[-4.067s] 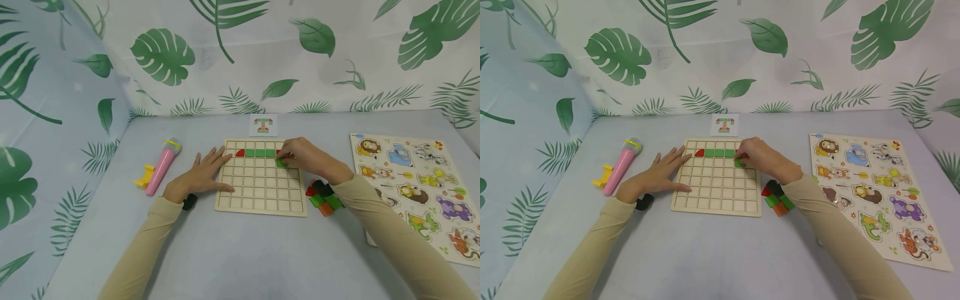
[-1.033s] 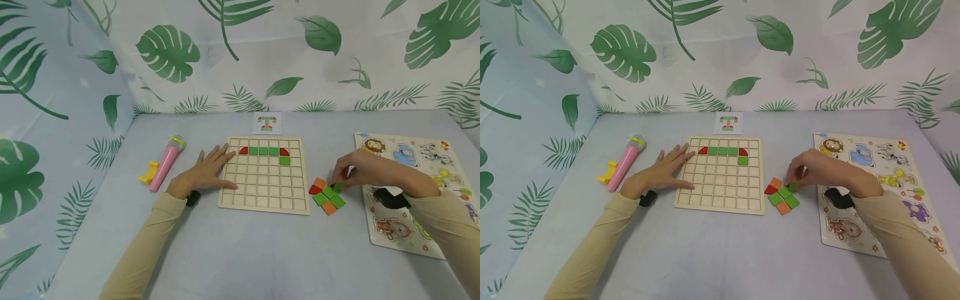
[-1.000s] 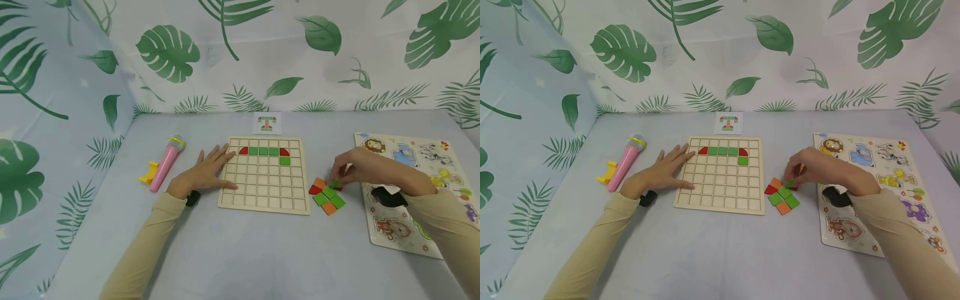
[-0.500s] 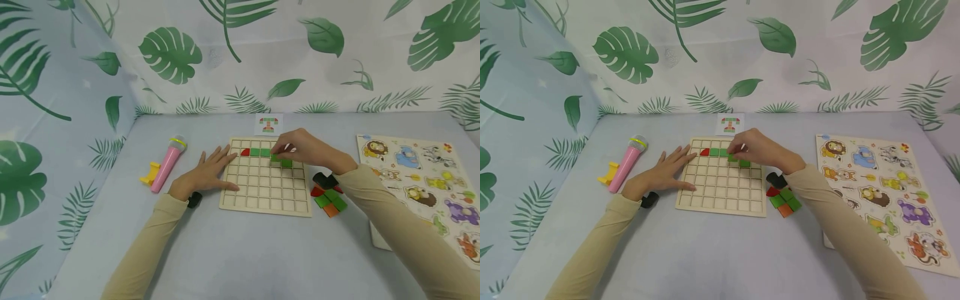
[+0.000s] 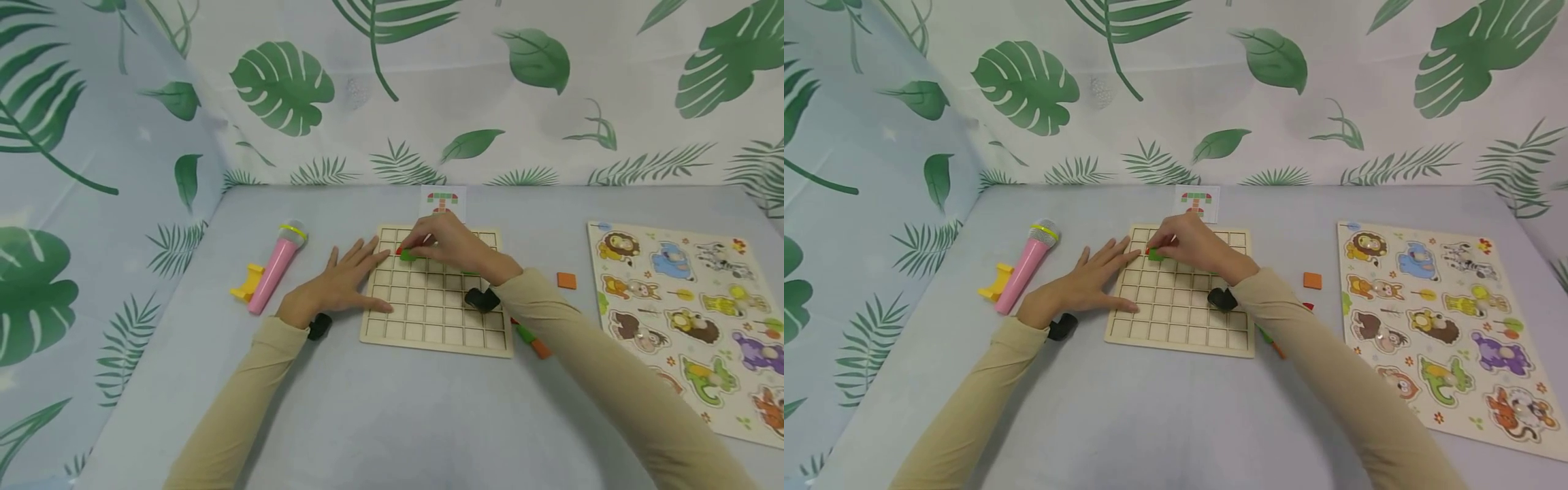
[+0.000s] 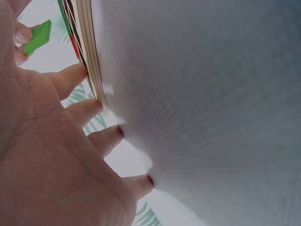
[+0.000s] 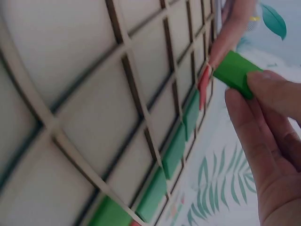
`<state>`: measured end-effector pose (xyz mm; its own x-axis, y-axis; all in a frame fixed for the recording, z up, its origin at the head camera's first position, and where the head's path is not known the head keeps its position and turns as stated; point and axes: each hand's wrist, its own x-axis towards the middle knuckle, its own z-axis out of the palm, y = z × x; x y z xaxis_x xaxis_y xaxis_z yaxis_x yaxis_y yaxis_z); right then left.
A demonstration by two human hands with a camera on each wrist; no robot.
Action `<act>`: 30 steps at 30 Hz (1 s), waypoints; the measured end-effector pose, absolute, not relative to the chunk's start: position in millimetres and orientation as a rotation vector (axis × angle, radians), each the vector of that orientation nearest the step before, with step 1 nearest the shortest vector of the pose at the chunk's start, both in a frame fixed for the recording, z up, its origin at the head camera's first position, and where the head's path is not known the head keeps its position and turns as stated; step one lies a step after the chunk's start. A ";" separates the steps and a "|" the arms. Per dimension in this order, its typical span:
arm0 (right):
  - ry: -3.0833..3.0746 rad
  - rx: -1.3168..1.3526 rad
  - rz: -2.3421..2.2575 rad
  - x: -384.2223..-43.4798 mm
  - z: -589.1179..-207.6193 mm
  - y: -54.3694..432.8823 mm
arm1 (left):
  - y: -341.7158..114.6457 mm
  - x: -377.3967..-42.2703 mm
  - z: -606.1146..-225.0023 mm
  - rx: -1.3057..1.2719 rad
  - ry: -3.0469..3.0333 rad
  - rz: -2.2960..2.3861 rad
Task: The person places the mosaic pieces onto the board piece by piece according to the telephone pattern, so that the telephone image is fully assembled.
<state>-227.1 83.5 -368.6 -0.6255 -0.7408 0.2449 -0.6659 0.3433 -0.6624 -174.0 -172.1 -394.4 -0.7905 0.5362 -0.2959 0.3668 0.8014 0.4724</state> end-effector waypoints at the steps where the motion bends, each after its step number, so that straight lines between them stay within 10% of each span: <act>1: 2.494 -1.296 -1.159 -226.7 -370.4 82.1 | -172.0 -173.7 -394.1 0.677 2.569 0.551; 30: 2.580 -1.063 -1.117 -216.6 -381.1 63.5 | -171.6 -172.5 -391.6 0.683 2.567 0.540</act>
